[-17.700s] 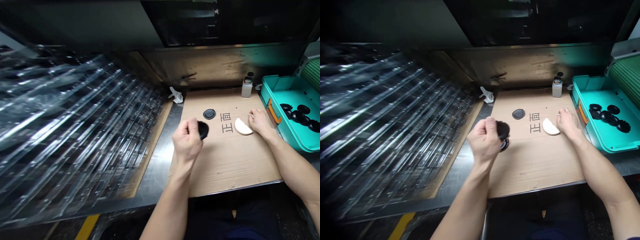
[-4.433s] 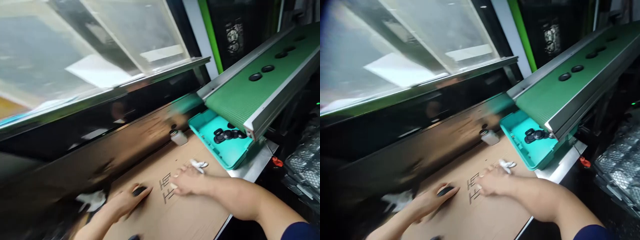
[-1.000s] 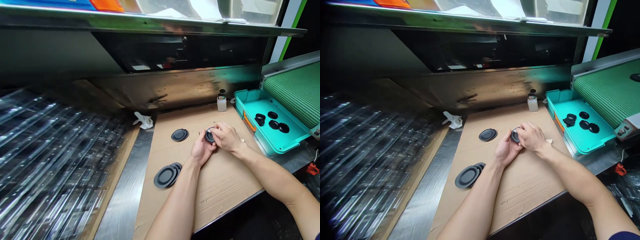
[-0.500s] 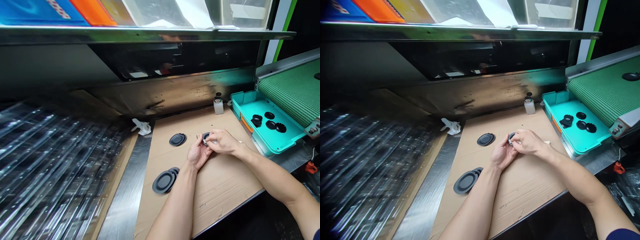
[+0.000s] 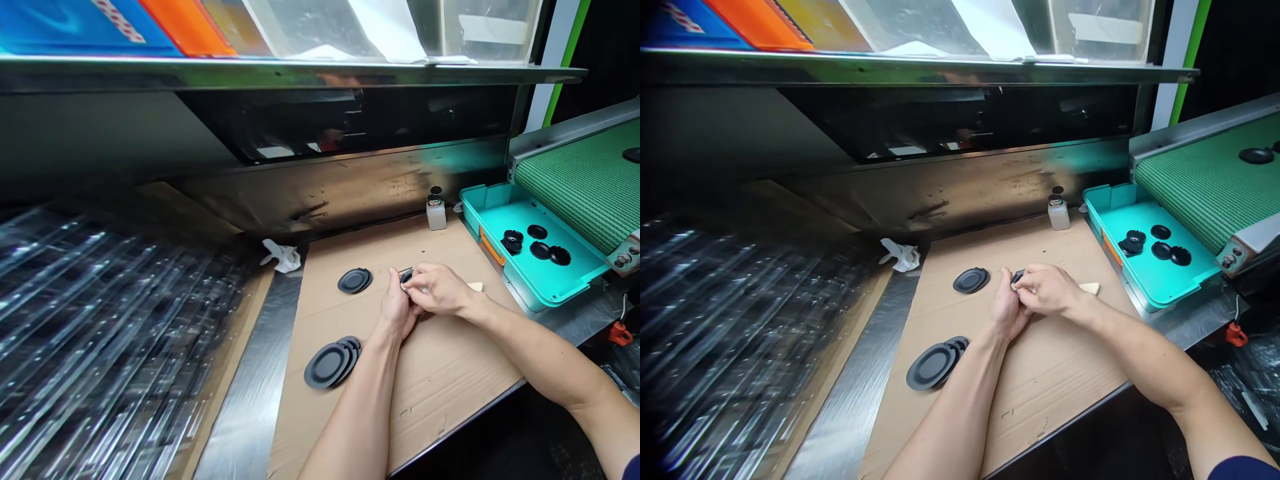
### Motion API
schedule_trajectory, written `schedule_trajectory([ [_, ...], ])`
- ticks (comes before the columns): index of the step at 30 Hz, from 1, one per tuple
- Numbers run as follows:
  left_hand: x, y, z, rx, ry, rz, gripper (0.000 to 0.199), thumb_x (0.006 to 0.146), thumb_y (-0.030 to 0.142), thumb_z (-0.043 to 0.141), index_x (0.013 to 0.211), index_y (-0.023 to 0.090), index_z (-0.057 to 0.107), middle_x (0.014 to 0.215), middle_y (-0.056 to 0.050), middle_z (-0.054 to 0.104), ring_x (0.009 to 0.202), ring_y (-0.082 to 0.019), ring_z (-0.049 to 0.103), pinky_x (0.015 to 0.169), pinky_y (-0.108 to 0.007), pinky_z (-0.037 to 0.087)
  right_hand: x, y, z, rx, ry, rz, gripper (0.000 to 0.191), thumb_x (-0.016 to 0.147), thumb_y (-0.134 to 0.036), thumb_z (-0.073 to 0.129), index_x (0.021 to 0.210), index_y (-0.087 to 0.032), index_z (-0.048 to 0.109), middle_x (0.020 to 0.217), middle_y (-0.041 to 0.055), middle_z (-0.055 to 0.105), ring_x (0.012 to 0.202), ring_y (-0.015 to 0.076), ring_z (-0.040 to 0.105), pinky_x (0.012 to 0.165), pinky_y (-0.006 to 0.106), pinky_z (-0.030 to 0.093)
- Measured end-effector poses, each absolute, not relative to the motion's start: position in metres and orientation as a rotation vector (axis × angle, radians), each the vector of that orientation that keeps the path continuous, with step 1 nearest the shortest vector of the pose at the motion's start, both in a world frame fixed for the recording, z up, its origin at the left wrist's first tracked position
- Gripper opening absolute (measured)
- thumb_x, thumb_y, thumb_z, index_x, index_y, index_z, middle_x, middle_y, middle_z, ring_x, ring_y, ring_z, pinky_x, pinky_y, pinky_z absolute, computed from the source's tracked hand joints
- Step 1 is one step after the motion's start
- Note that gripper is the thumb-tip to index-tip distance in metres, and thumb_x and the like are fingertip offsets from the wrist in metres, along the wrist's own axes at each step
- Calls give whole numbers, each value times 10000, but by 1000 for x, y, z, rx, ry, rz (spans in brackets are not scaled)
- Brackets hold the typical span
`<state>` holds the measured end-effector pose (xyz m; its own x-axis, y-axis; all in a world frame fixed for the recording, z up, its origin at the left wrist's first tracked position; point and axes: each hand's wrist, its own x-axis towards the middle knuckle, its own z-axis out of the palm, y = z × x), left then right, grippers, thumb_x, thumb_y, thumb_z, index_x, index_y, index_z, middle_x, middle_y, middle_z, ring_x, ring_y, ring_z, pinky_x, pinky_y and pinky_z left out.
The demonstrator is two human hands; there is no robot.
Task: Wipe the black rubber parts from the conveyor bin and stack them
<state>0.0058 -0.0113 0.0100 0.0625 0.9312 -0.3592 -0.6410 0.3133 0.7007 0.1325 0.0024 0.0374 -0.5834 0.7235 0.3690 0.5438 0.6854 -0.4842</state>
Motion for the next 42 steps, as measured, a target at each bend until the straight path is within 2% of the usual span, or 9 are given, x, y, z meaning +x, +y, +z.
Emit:
schedule_trajectory([
  [7, 5, -11, 9, 450, 900, 1224, 586, 998, 667, 385, 714, 177, 530, 481, 14, 478, 328, -91, 406, 293, -168, 253, 148, 8, 50, -863, -2451, 582, 213, 838, -112, 621, 874, -206, 809, 842, 4, 658, 736, 128, 583, 695, 234, 423],
  [11, -3, -10, 12, 458, 784, 1162, 645, 1030, 633, 264, 854, 128, 625, 585, -44, 579, 363, -90, 404, 294, -177, 241, 168, 17, 61, -1138, -2451, 523, 209, 855, -178, 618, 886, -217, 820, 867, 21, 722, 788, 160, 630, 723, 246, 433],
  [17, -21, -7, 21, 189, 762, 1223, 523, 1048, 489, 287, 1005, 93, 625, 864, -180, 710, 654, -199, 678, 499, -266, 541, 187, 27, 66, -1674, -2439, 155, 220, 914, -293, 620, 988, -208, 809, 1009, 121, 769, 1005, 276, 665, 836, 324, 465],
  [20, -26, -6, 23, 188, 744, 1230, 396, 1056, 454, 307, 1045, 166, 579, 946, -157, 724, 595, -160, 652, 415, -199, 446, 186, 25, 64, -1647, -2530, 67, 293, 924, -359, 637, 1132, -207, 776, 1180, 143, 735, 1129, 324, 631, 935, 387, 464],
  [25, -27, -6, 23, 260, 762, 1255, 389, 1046, 558, 265, 976, 249, 491, 937, -109, 729, 483, -145, 595, 321, -143, 226, 180, 21, 64, -1571, -2558, 106, 280, 946, -394, 622, 1121, -228, 763, 1158, 130, 723, 1110, 309, 644, 936, 389, 455],
  [31, -30, -10, 27, 207, 658, 1262, 328, 1027, 385, 284, 927, 197, 534, 951, -158, 714, 547, -146, 593, 370, -184, 373, 173, 11, 68, -1547, -2617, 338, 227, 893, -480, 695, 955, -271, 759, 965, 53, 759, 889, 252, 684, 756, 310, 449],
  [34, -32, -11, 30, 120, 541, 1252, 299, 1018, 305, 317, 946, 174, 576, 1014, -172, 691, 623, -134, 607, 406, -169, 426, 175, 13, 68, -1588, -2561, 170, 244, 954, -453, 623, 996, -258, 764, 1038, 83, 754, 984, 272, 666, 813, 332, 462],
  [37, -33, -11, 31, 50, 486, 1220, 355, 1057, 367, 310, 973, 181, 600, 1026, -162, 671, 651, -108, 611, 441, -129, 460, 184, 24, 63, -1741, -2420, -72, 300, 979, -411, 589, 1153, -220, 741, 1209, 150, 706, 1169, 332, 592, 909, 389, 463],
  [42, -31, -11, 30, 34, 603, 1095, 559, 1053, 562, 202, 913, 168, 573, 829, -128, 634, 499, -71, 517, 371, -109, 402, 190, 41, 52, -1872, -2457, 154, 257, 998, -350, 564, 1071, -186, 748, 1130, 146, 729, 1048, 268, 652, 861, 325, 454],
])
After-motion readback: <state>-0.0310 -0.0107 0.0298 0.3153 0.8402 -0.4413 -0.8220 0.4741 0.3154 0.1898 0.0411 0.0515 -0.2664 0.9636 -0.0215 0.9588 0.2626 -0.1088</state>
